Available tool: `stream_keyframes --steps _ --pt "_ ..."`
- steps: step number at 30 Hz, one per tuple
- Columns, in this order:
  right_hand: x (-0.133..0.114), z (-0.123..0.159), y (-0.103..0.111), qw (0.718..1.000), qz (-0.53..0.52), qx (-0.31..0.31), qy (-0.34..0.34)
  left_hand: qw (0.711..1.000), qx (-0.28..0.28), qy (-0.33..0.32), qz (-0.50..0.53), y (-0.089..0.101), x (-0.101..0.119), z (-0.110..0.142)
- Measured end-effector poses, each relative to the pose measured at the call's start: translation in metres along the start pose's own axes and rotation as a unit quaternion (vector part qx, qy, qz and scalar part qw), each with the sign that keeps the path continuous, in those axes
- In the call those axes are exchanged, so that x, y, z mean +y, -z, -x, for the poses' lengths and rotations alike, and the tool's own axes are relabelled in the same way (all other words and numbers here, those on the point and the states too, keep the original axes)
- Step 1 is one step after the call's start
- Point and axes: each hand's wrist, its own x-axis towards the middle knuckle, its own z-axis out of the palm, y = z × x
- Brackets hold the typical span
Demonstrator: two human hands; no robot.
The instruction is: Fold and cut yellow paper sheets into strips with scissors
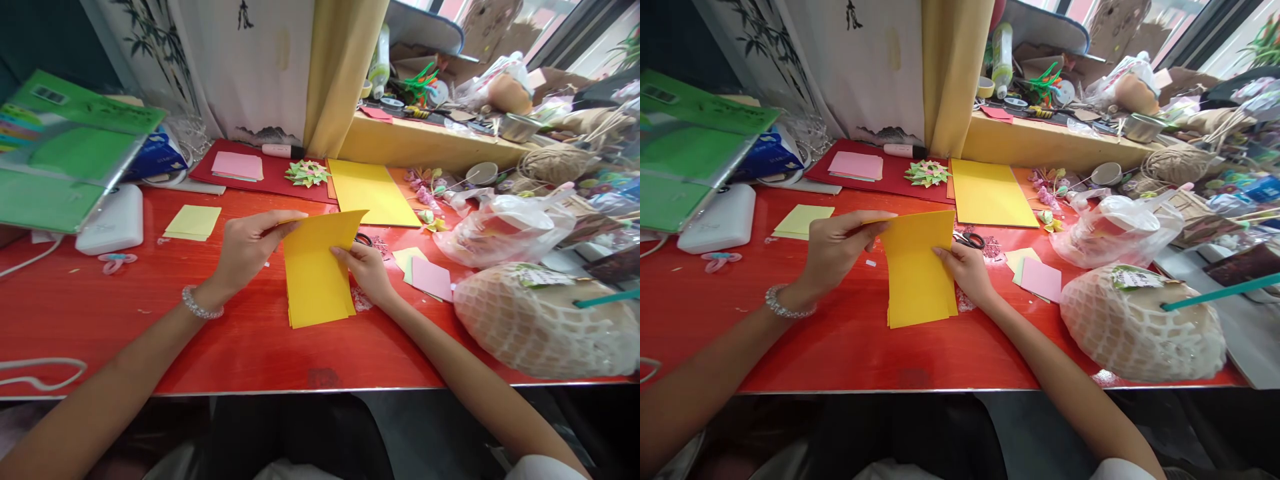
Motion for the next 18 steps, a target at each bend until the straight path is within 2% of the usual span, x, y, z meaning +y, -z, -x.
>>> stream_keyframes --steps 10,13,18 --pt "-0.0011 -0.0012 -0.0005 1.000 -0.018 0.001 -0.011 0.996 -0.053 -0.068 0.014 0.0058 -0.0050 -0.0005" --pt "0.0009 -0.0031 0.0007 1.000 -0.002 0.027 -0.006 0.990 -0.074 -0.117 0.017 0.0056 -0.0047 -0.0012" --pt "0.0018 -0.0048 0.0057 0.997 0.024 0.067 0.039 0.977 -0.116 -0.180 0.014 0.0035 -0.0040 0.0004"
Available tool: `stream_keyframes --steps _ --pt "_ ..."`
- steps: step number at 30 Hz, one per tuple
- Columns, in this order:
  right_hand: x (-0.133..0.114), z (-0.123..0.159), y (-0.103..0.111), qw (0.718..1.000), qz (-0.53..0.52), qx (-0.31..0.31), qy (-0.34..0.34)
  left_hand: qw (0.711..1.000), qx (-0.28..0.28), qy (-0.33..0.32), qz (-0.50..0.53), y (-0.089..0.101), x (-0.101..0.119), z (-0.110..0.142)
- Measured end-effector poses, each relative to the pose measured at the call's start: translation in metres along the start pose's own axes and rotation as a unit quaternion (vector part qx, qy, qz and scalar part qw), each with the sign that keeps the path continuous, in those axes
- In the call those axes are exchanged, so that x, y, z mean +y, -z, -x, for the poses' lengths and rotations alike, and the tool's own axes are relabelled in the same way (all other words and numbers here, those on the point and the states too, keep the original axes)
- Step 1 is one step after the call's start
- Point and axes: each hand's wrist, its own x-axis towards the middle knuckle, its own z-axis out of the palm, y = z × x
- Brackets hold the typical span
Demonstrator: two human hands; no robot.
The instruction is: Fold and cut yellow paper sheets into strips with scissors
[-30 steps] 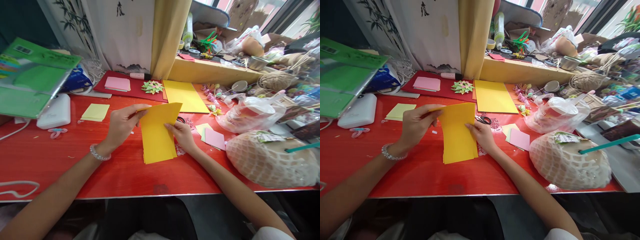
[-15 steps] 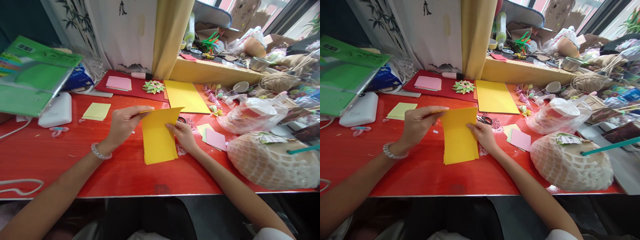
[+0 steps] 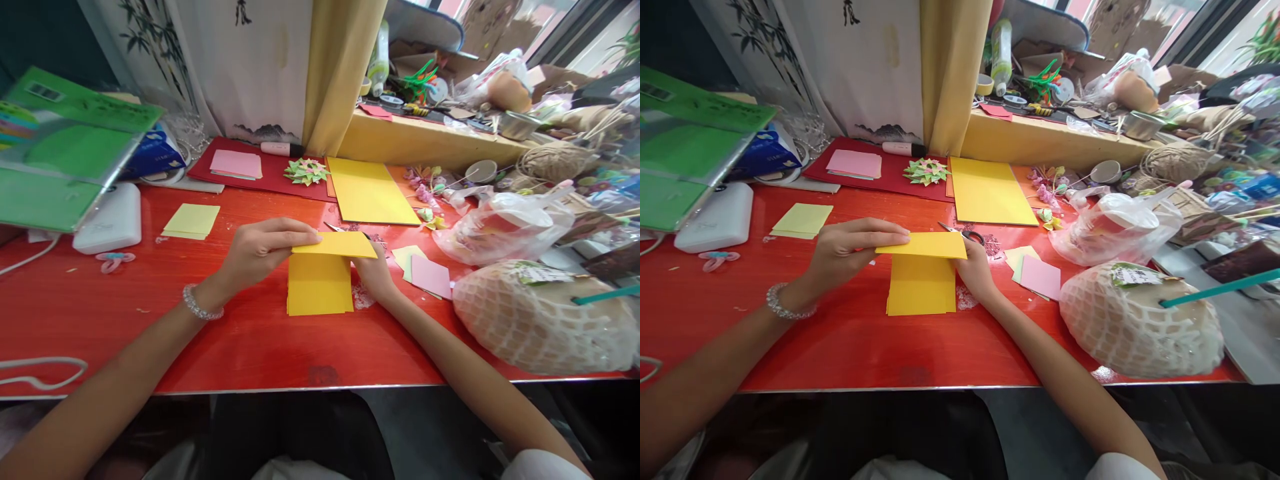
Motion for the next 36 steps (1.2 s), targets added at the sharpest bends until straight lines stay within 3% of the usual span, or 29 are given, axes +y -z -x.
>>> stream_keyframes --steps 5,8,10,12,15,17,22,25,28,31,36 --pt "-0.003 0.001 0.001 1.000 0.000 -0.005 0.008 0.999 -0.036 -0.016 -0.015 -0.001 0.001 0.001" --pt "-0.003 0.000 -0.001 0.999 -0.028 0.005 -0.020 0.999 -0.030 -0.004 -0.013 -0.002 0.000 -0.001" --pt "-0.003 -0.001 -0.002 0.996 -0.071 -0.016 -0.058 0.999 -0.010 0.043 -0.017 -0.003 -0.003 -0.004" --pt "-0.002 -0.002 -0.002 0.987 -0.117 -0.048 -0.098 0.990 0.000 0.141 -0.014 -0.003 -0.009 -0.006" --pt "-0.001 -0.004 0.000 0.975 -0.167 -0.061 -0.135 0.945 -0.037 0.320 0.056 -0.006 -0.018 -0.008" --pt "0.000 -0.005 0.001 0.969 -0.192 -0.054 -0.144 0.907 -0.081 0.392 0.129 -0.009 -0.020 -0.007" --pt "-0.002 -0.005 0.002 0.969 -0.195 -0.044 -0.142 0.830 -0.105 0.441 0.324 -0.027 -0.015 0.001" --pt "-0.005 -0.006 0.002 0.974 -0.179 -0.052 -0.127 0.799 -0.096 0.461 0.374 -0.035 -0.015 0.006" --pt "-0.009 -0.011 0.010 0.985 -0.138 -0.050 -0.093 0.803 -0.057 0.466 0.368 -0.036 -0.019 0.007" --pt "-0.010 -0.021 0.026 0.999 0.007 -0.010 -0.045 0.822 0.008 0.458 0.339 -0.029 -0.027 0.004" --pt "-0.001 -0.032 0.044 0.963 0.268 -0.045 -0.001 0.839 0.091 0.441 0.306 -0.011 -0.038 -0.004"
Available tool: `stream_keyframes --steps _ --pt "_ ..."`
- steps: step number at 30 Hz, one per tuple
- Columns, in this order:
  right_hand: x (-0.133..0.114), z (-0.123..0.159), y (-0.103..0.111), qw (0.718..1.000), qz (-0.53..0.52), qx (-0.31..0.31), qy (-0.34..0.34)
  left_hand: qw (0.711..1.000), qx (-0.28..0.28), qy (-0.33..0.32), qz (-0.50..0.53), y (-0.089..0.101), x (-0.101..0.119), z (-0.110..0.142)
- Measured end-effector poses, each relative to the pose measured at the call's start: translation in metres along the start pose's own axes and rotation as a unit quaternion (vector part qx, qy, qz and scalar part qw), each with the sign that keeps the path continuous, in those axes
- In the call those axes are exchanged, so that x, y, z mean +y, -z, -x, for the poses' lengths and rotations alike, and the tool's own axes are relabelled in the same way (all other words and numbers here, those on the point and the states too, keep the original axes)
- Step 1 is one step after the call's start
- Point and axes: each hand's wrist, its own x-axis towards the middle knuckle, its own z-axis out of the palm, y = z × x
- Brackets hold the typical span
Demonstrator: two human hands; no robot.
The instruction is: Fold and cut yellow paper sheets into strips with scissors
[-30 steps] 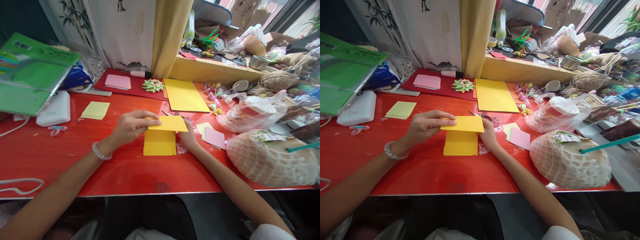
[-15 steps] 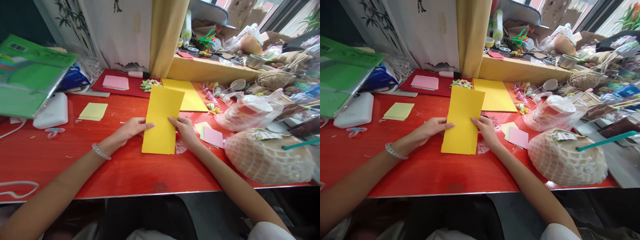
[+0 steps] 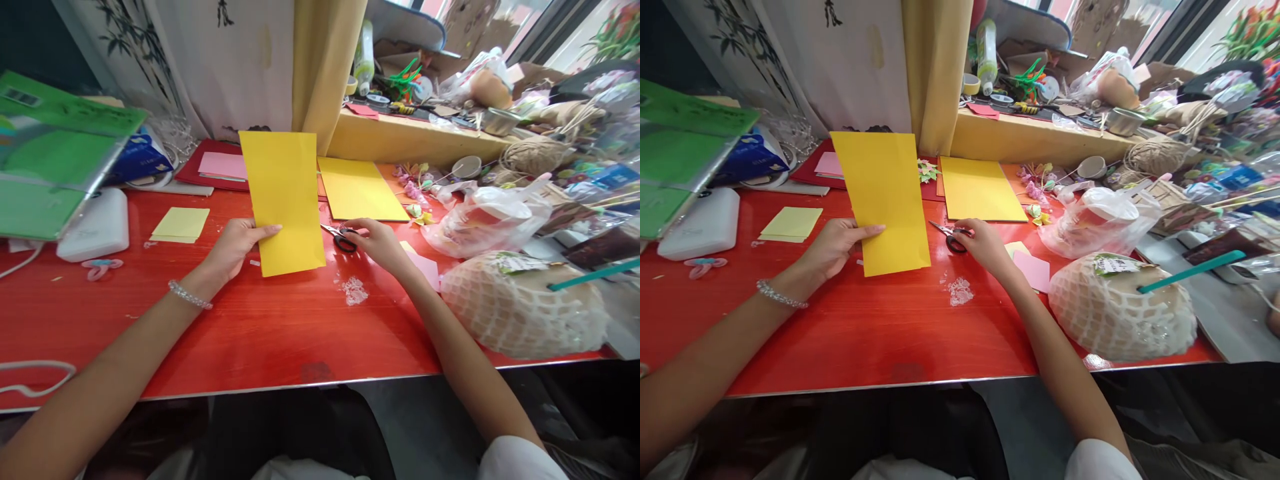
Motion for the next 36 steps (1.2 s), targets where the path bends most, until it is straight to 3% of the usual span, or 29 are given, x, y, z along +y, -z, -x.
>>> stream_keyframes --steps 4,7,10,14,18,20,23,29,32,36 --pt "0.011 -0.003 -0.007 0.994 0.108 -0.019 0.032 0.999 0.024 -0.038 0.011 0.008 0.009 -0.004" --pt "0.012 -0.003 -0.006 0.992 0.110 -0.055 -0.024 0.998 0.024 -0.061 0.022 0.012 0.018 -0.002" --pt "0.005 0.002 0.000 0.985 0.123 -0.102 -0.061 0.995 0.028 -0.090 0.042 0.015 0.028 0.002" --pt "-0.011 0.014 0.007 0.975 0.193 -0.094 -0.053 0.991 0.042 -0.121 0.046 0.016 0.038 0.008" --pt "-0.021 0.018 0.019 0.961 0.202 -0.171 -0.081 0.988 0.053 -0.136 0.047 0.013 0.043 0.014" --pt "-0.021 0.017 0.021 0.969 0.125 -0.181 -0.109 0.987 0.056 -0.139 0.053 0.009 0.045 0.017" --pt "-0.021 0.016 0.016 0.969 -0.088 -0.179 -0.148 0.986 0.056 -0.144 0.063 0.005 0.047 0.021" --pt "-0.030 0.021 -0.008 0.889 -0.405 -0.193 -0.091 0.983 0.059 -0.157 0.076 0.008 0.051 0.022" --pt "-0.040 0.028 -0.014 0.846 -0.481 -0.222 -0.053 0.981 0.063 -0.157 0.094 0.011 0.051 0.020" --pt "-0.048 0.034 -0.019 0.830 -0.496 -0.256 -0.015 0.978 0.069 -0.168 0.106 0.013 0.052 0.020"
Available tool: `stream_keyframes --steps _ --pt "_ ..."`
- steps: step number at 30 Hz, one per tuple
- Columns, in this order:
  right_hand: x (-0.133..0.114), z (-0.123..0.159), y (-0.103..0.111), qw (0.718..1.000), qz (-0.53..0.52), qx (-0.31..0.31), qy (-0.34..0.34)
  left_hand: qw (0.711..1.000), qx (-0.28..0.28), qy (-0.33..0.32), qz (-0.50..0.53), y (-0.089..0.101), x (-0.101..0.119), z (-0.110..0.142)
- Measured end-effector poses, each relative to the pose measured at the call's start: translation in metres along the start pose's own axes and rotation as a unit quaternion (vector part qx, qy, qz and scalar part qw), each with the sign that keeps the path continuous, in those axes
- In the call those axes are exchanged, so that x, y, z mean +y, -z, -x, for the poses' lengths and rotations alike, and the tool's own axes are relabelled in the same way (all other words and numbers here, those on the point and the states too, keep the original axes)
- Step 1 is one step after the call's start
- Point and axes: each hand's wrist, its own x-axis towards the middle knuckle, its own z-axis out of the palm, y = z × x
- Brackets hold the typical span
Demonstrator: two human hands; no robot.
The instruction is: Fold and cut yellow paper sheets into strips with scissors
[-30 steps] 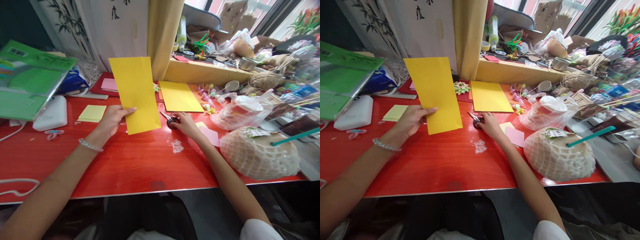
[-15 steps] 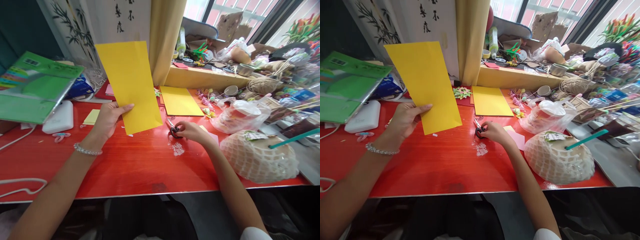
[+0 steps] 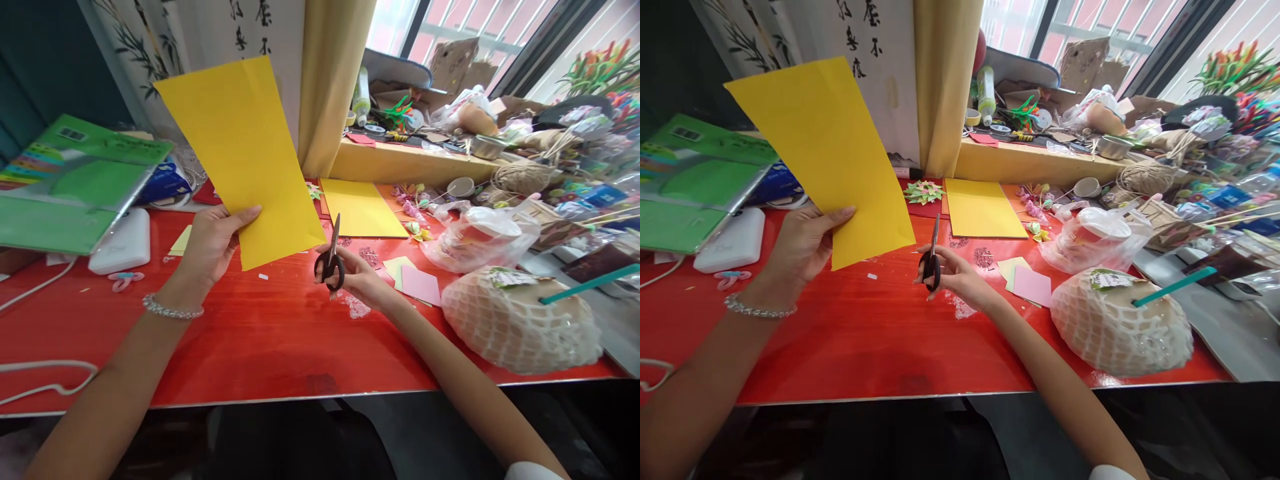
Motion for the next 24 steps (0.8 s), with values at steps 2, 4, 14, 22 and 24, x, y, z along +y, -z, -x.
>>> stream_keyframes --steps 2,4,14,22,24 --pt "0.002 0.000 -0.001 1.000 0.012 -0.026 0.009 1.000 0.005 -0.016 0.004 -0.001 0.000 0.001" --pt "0.004 0.000 0.000 0.998 0.026 -0.048 0.017 0.999 0.018 -0.049 -0.004 -0.003 -0.001 0.003" --pt "0.003 0.003 -0.003 0.993 0.095 -0.065 0.003 0.981 0.085 -0.148 -0.089 -0.004 -0.012 0.004" --pt "0.000 0.003 -0.004 0.997 0.072 -0.023 0.006 0.983 0.064 -0.139 -0.101 -0.009 -0.011 0.010" --pt "-0.001 0.003 -0.006 0.997 0.073 -0.017 0.000 0.984 0.063 -0.137 -0.096 -0.010 -0.011 0.010"
